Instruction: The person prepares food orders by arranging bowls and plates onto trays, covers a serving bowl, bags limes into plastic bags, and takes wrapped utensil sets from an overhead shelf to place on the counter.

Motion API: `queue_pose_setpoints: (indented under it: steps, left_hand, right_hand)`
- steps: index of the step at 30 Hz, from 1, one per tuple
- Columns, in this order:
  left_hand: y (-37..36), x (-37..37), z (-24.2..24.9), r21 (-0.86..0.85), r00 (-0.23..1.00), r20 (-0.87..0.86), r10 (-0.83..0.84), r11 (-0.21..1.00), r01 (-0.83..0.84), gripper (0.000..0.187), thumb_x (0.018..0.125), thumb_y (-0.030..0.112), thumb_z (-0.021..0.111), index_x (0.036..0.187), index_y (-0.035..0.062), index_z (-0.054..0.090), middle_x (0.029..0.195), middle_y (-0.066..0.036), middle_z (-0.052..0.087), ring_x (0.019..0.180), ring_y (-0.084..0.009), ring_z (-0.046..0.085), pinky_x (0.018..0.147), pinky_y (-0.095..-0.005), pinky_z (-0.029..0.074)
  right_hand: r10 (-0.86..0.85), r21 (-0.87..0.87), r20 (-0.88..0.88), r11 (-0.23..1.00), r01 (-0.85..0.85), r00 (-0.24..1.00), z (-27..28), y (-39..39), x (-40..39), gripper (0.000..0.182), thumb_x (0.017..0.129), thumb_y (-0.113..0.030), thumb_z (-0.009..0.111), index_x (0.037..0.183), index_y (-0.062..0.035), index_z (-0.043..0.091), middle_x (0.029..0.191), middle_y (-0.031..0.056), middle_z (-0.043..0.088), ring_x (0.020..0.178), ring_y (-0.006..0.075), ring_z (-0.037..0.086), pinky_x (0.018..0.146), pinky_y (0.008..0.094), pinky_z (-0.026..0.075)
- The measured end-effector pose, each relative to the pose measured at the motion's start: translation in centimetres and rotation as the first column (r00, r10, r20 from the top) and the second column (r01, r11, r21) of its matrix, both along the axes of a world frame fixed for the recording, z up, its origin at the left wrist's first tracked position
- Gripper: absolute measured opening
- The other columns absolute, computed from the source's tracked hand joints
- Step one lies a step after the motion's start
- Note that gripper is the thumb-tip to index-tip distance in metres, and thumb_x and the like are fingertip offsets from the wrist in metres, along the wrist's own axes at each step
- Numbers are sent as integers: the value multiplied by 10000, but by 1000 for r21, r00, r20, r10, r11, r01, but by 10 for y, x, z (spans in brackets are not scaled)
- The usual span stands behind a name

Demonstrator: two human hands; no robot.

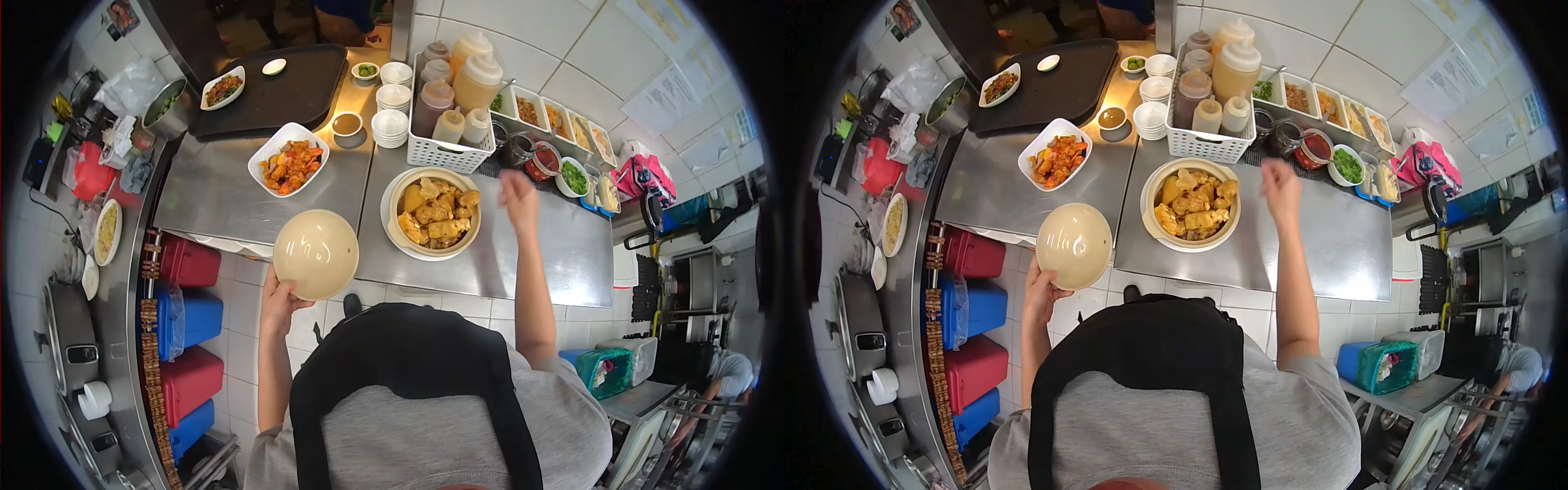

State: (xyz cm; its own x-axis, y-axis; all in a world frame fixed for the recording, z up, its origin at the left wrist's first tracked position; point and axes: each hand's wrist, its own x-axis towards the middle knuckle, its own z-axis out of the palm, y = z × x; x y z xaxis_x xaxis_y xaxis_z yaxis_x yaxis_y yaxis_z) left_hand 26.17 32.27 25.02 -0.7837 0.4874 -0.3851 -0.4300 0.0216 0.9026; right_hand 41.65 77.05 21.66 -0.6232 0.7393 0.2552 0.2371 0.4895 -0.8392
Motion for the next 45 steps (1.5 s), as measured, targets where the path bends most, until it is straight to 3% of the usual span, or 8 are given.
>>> queue_pose_setpoints:
  steps: [10,15,19,22,26,37,40,45]
  left_hand:
    - [-20,-24,0,13,996,17,-93,996,93,544,760,67,443,1288,66,313,1036,-140,557,754,-206,648,526,-258,571]
    - [-25,-46,-5,-6,983,17,-184,983,184,573,749,53,443,1302,61,290,1067,-142,531,779,-210,644,519,-260,571]
    - [-22,-60,-5,-26,970,38,-238,971,239,604,741,64,437,1326,81,287,1075,-123,549,756,-198,644,493,-251,566]
    - [-17,-67,-8,-7,971,17,-238,971,238,590,736,63,441,1310,81,307,1051,-118,558,727,-199,645,495,-253,565]
    - [-14,-75,-9,3,950,42,-310,951,311,555,744,57,440,1285,72,314,1035,-121,551,747,-201,642,511,-261,565]
    - [-15,-74,-4,50,937,18,-350,936,349,536,758,73,453,1275,66,311,1045,-131,542,745,-200,644,529,-267,569]
    - [-22,-76,0,40,942,30,-334,942,333,588,737,37,422,1311,84,303,1029,-122,555,738,-201,645,515,-264,567]
    - [-26,-79,-4,14,944,-10,-331,944,331,552,760,77,459,1288,66,299,1021,-124,552,724,-195,641,543,-282,564]
  right_hand:
    - [-118,633,30,770,73,993,44,21,-101,532,622,-242,772,1016,32,544,1092,197,529,990,312,527,834,383,430]
    - [20,-12,-632,999,-35,775,105,-14,-80,392,740,-52,668,1079,5,480,1002,98,577,913,156,562,784,270,453]
    - [56,81,-479,997,-20,876,166,-35,-39,384,770,-60,630,1110,13,466,1014,100,579,910,155,562,780,276,456]
    - [190,129,156,969,-210,969,193,-69,-12,448,742,-148,660,1128,2,492,929,104,619,810,158,576,721,285,461]
    - [126,234,840,794,-562,527,195,-113,-3,461,658,-280,732,984,-43,507,900,153,593,848,336,574,742,396,451]
    - [-262,532,837,597,-601,480,174,-138,-50,374,599,-276,741,888,-90,593,797,111,625,712,234,634,577,348,500]
    - [-287,324,944,701,-635,166,178,-139,-38,367,552,-294,772,828,-101,626,741,102,642,740,235,642,588,342,500]
    - [-206,357,929,718,-597,308,184,-144,-26,444,555,-357,783,843,-79,591,767,113,630,794,283,606,695,380,462]
